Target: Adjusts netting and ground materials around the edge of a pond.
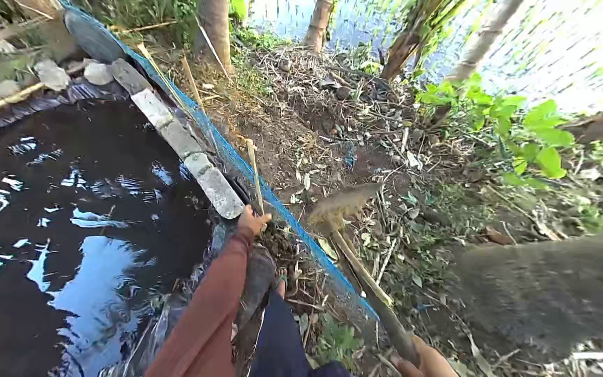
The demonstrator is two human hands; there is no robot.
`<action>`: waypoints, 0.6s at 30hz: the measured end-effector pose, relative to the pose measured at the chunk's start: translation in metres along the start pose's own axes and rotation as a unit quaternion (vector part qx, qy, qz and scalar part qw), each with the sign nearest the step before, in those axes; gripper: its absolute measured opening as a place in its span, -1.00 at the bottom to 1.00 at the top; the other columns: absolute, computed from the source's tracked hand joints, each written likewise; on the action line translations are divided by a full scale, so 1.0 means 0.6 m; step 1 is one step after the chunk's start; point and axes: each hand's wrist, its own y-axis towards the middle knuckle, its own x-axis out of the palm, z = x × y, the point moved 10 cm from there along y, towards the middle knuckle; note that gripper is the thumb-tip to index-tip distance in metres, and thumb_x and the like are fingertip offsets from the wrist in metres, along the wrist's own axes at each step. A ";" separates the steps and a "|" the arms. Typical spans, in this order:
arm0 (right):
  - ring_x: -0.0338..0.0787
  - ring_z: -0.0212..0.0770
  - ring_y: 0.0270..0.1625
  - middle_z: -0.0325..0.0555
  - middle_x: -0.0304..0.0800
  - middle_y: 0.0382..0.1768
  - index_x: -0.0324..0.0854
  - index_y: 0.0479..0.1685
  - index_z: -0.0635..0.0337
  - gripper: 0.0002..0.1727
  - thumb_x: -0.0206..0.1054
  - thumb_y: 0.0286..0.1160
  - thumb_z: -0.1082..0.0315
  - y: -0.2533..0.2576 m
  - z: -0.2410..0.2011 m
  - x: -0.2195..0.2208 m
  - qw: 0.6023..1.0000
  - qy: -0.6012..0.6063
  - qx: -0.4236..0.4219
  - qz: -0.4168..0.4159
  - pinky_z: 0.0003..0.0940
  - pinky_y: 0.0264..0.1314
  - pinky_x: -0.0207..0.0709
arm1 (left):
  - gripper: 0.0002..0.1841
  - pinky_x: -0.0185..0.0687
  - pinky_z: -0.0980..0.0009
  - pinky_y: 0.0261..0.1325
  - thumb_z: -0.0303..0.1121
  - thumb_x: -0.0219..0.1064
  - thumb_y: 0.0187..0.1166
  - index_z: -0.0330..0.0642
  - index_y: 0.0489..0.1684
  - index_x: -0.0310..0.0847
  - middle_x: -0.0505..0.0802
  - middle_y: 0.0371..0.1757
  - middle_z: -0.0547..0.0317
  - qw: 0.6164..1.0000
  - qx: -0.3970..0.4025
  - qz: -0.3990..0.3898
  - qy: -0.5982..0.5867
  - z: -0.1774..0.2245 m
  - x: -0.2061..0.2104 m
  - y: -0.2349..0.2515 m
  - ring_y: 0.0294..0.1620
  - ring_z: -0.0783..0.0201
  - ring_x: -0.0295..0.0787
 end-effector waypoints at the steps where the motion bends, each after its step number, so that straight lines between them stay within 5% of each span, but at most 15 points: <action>1: 0.83 0.17 -0.21 0.26 0.80 -0.17 0.45 0.46 0.38 -0.44 0.36 0.58 0.21 0.033 -0.063 -0.013 1.000 -0.013 -0.017 0.013 0.25 -0.03 0.68 | 0.06 0.38 -0.17 0.67 -0.03 0.64 0.38 -0.41 0.79 0.07 0.56 0.59 -0.41 0.999 0.014 0.036 -0.021 0.039 -0.033 0.064 0.63 -0.27 0.49; 6: 0.77 -0.10 -0.52 -0.07 0.76 -0.46 0.47 0.48 0.19 -0.39 0.36 0.49 0.06 0.135 -0.357 -0.088 0.978 -0.061 -0.144 0.135 0.02 -0.41 0.72 | 0.15 0.41 -0.26 0.62 -0.05 0.74 0.23 -0.25 0.84 0.05 0.54 0.63 -0.31 0.992 0.060 0.101 -0.052 0.153 -0.113 0.288 0.62 -0.25 0.50; 10: 0.62 -0.41 -0.69 -0.33 0.66 -0.56 0.50 0.40 0.20 -0.42 0.28 0.51 0.00 0.143 -0.541 -0.137 0.926 -0.056 -0.291 0.232 -0.31 -0.67 0.62 | -0.29 0.48 -0.27 0.53 -0.09 0.51 0.55 -0.24 0.63 0.39 0.72 0.40 -0.32 0.995 0.054 0.065 -0.059 0.158 -0.099 0.352 0.46 -0.24 0.65; 12: 0.58 -0.48 -0.70 -0.40 0.64 -0.56 0.51 0.34 0.16 -0.49 0.27 0.47 0.09 0.148 -0.593 -0.144 0.919 -0.049 -0.305 0.247 -0.38 -0.70 0.58 | -0.46 0.52 -0.26 0.46 -0.11 0.38 0.68 -0.35 0.45 0.52 0.77 0.26 -0.37 0.992 0.052 0.085 -0.075 0.144 -0.104 0.354 0.34 -0.26 0.71; 15: 0.59 -0.49 -0.66 -0.35 0.65 -0.56 0.57 0.24 0.25 -0.55 0.29 0.39 0.22 0.178 -0.621 -0.124 0.910 -0.051 -0.322 0.255 -0.43 -0.66 0.55 | -0.47 0.56 -0.22 0.43 -0.10 0.35 0.71 -0.36 0.45 0.51 0.79 0.20 -0.34 0.988 0.066 0.106 -0.090 0.120 -0.111 0.361 0.30 -0.25 0.73; 18: 0.70 -0.22 -0.57 -0.14 0.70 -0.53 0.54 0.26 0.27 -0.58 0.31 0.41 0.31 0.256 -0.591 -0.065 0.946 -0.114 -0.242 0.185 -0.17 -0.50 0.63 | -0.45 0.55 -0.25 0.44 -0.09 0.32 0.73 -0.35 0.50 0.45 0.78 0.22 -0.36 0.990 0.069 0.100 -0.077 0.115 -0.110 0.363 0.32 -0.25 0.73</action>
